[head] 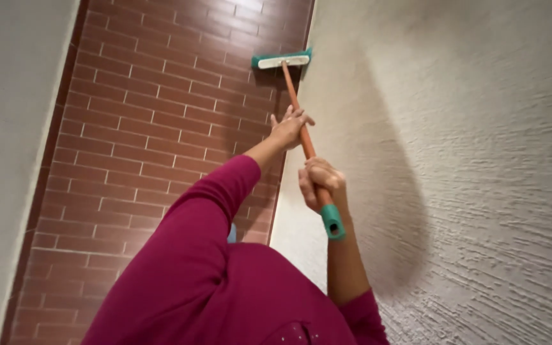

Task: Sweep the floor in the hallway using a broom.

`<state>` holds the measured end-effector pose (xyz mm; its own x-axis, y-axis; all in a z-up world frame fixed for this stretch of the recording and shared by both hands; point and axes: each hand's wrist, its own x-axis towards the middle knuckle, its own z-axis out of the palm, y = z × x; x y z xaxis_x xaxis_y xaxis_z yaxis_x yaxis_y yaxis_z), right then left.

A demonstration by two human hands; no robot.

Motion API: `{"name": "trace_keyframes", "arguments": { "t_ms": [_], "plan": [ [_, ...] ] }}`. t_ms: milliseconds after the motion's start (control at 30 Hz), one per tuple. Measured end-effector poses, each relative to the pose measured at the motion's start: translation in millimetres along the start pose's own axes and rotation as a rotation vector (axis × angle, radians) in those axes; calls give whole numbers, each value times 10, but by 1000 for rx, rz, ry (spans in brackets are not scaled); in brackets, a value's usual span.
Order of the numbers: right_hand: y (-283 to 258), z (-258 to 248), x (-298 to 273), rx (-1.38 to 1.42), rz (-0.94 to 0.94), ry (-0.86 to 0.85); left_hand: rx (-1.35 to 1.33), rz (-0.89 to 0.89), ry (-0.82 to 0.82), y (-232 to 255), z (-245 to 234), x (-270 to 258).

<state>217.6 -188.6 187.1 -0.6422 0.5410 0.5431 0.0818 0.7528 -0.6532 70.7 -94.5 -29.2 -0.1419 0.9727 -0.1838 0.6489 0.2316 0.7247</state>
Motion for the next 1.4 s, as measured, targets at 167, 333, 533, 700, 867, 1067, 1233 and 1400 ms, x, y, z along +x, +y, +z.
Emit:
{"name": "trace_keyframes", "arguments": {
  "t_ms": [167,333,533,700,867,1067,1233,1400],
  "plan": [
    [-321,-50,-49,3,71,81,-9,1,-4,-63,128,-30],
    [-875,-153,-373,16,122,127,-14,-23,-41,-88,277,-446],
    [-1851,-373,-1225,82,112,124,11,80,-80,74,604,-1631],
    [-2787,-532,-2177,116,121,146,3,176,-116,361,937,-3058],
    [-3461,-662,-2887,212,186,233,77,336,-83,479,1271,-3925],
    [-3679,-703,-3293,384,42,244,88,422,-129,617,1217,-4660],
    [-3654,-725,-3150,406,-109,149,114,506,77,591,1102,-4439],
    [-3108,-417,-2769,451,-117,205,267,508,258,315,798,-3534]
  ]
}}
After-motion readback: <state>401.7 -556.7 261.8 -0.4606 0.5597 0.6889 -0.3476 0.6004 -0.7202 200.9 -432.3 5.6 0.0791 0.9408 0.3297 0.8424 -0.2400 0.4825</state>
